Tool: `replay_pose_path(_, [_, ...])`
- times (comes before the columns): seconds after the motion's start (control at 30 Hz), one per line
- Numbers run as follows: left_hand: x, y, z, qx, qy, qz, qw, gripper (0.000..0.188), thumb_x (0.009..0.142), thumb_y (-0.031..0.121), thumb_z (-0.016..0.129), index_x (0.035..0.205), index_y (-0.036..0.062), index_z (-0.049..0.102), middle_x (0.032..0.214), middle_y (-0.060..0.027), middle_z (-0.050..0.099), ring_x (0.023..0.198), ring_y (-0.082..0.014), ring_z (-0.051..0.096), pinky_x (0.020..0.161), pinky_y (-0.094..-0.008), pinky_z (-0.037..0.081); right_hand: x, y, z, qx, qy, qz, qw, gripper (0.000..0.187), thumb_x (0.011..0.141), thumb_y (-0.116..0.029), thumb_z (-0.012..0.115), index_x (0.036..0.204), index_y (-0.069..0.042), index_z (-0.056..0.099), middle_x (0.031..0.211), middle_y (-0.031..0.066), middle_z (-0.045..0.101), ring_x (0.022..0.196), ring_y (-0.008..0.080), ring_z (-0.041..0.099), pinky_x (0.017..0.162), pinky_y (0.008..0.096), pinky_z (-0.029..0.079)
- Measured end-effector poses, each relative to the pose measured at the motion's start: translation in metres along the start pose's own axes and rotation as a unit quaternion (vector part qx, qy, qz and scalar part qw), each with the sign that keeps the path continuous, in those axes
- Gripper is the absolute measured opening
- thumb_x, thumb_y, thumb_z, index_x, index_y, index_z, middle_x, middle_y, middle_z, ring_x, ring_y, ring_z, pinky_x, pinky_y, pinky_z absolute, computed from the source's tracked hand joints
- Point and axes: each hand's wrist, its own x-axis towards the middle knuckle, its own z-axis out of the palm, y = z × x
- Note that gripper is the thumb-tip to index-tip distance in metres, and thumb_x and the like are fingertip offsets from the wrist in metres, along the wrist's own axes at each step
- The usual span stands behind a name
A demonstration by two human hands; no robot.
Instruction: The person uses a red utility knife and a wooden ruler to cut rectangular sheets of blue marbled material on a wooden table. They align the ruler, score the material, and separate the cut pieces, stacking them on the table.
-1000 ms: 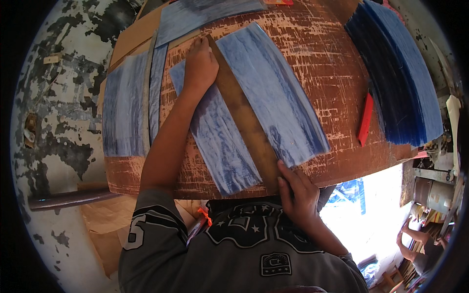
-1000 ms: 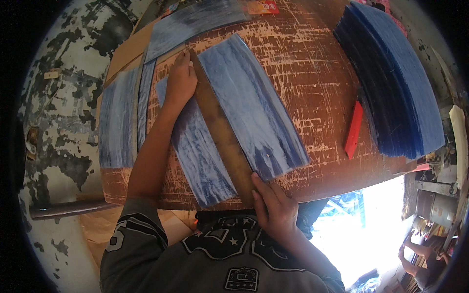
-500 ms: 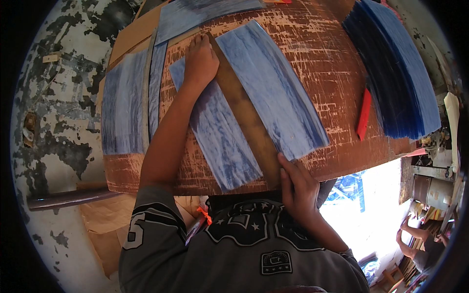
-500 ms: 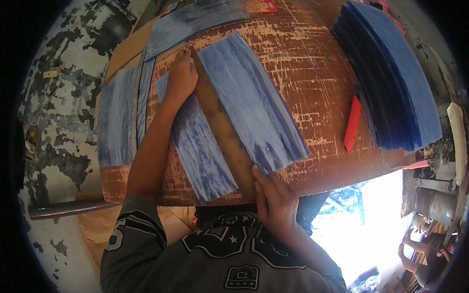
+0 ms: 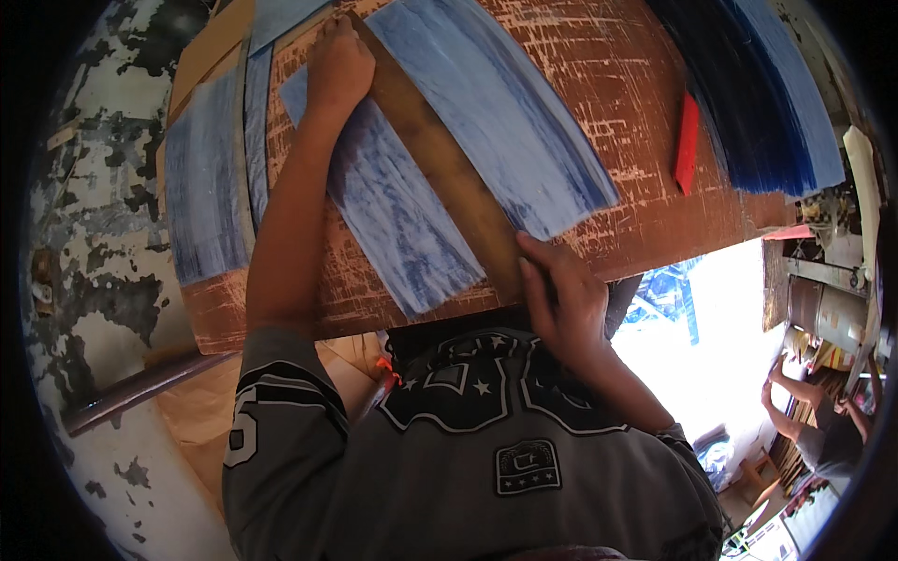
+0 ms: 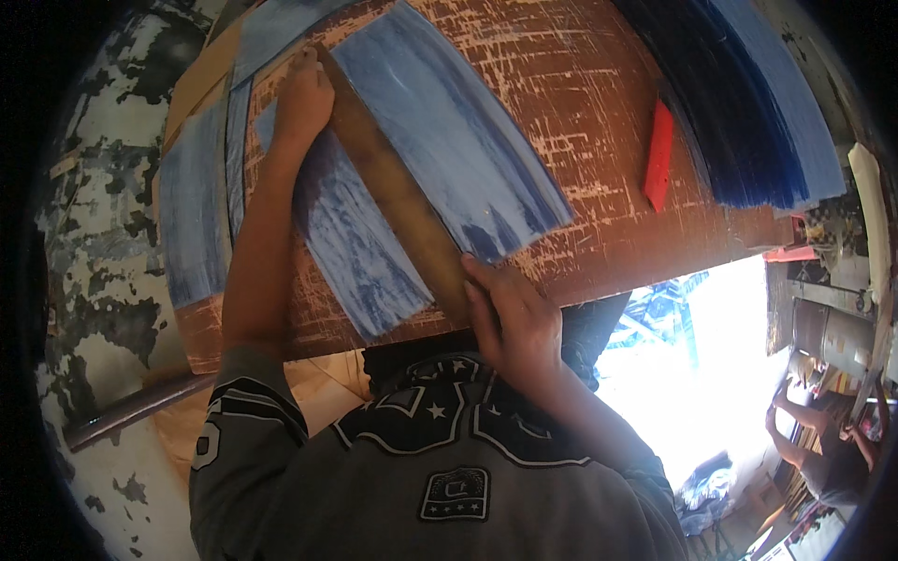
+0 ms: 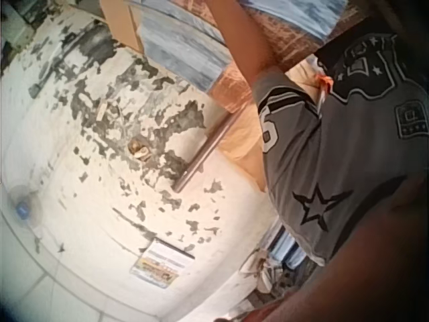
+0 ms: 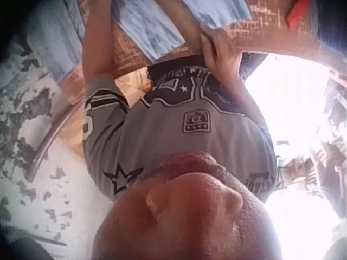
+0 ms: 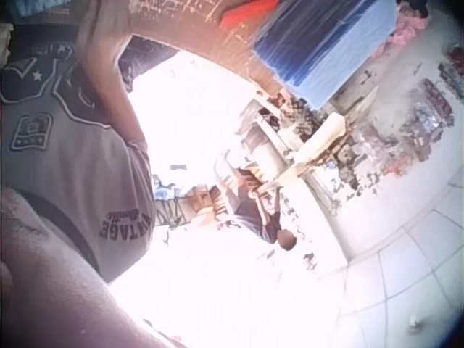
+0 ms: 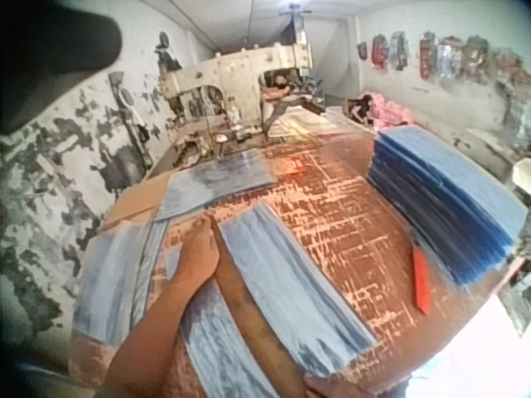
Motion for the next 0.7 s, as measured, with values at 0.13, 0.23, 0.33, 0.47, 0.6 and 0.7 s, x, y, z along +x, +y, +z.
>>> replay_pose_path(0.13, [0.004,0.009,-0.009,-0.014,-0.112,-0.076,0.991,0.05,0.108,0.016,0.043,0.15,-0.008,0.053,0.155,-0.0305,0.054,0.142,-0.0482,0.052,0.119,-0.0509,0.044,-0.005,-0.002,-0.001,0.006,-0.002,0.046,0.999,0.023,0.095,-0.001,0.076,0.117,-0.001,0.069,0.098,0.0163,0.074,0.082,0.0342,0.075,0.07,0.0398,0.059])
replay_pose_path(0.23, [0.004,0.006,-0.008,-0.009,-0.114,-0.068,0.991,0.05,0.108,0.017,0.043,0.15,-0.0075,0.054,0.155,-0.0301,0.054,0.143,-0.0477,0.052,0.12,-0.0505,0.044,-0.004,-0.001,-0.002,0.005,-0.005,0.044,0.999,0.019,0.095,-0.001,0.078,0.111,0.0,0.067,0.095,0.0171,0.074,0.081,0.0342,0.076,0.07,0.0398,0.059])
replay_pose_path(0.33, [0.002,0.005,-0.007,-0.023,-0.096,-0.063,0.993,0.049,0.108,0.017,0.044,0.149,-0.0076,0.055,0.154,-0.0304,0.055,0.143,-0.0474,0.052,0.12,-0.0502,0.044,-0.004,-0.002,-0.003,0.01,-0.004,0.057,0.998,0.018,0.095,-0.001,0.078,0.109,0.0,0.067,0.093,0.0181,0.073,0.081,0.0342,0.076,0.069,0.0402,0.059])
replay_pose_path(0.47, [0.002,0.001,-0.003,-0.016,-0.082,-0.056,0.995,0.049,0.108,0.017,0.044,0.149,-0.0076,0.055,0.152,-0.0306,0.056,0.142,-0.0471,0.053,0.12,-0.0497,0.044,-0.004,-0.002,-0.004,0.015,0.004,0.057,0.998,0.016,0.096,-0.001,0.077,0.108,0.0,0.067,0.094,0.0183,0.073,0.081,0.0343,0.076,0.069,0.0404,0.059])
replay_pose_path(0.6, [0.002,-0.003,0.0,-0.012,-0.06,-0.036,0.997,0.049,0.108,0.017,0.045,0.149,-0.0077,0.055,0.152,-0.0308,0.057,0.141,-0.0473,0.054,0.12,-0.0496,0.044,-0.002,-0.003,-0.005,0.013,0.0,0.059,0.998,0.015,0.096,-0.002,0.077,0.107,0.0,0.067,0.094,0.0181,0.073,0.081,0.0342,0.076,0.069,0.0407,0.059])
replay_pose_path(0.7, [0.005,0.009,-0.01,-0.037,-0.104,-0.076,0.991,0.049,0.108,0.017,0.045,0.148,-0.0089,0.055,0.151,-0.0314,0.057,0.14,-0.0478,0.054,0.12,-0.0496,0.044,-0.002,-0.002,-0.005,0.004,-0.003,0.066,0.998,0.015,0.096,-0.003,0.077,0.107,0.0,0.067,0.094,0.0174,0.073,0.082,0.0343,0.075,0.07,0.0414,0.059])
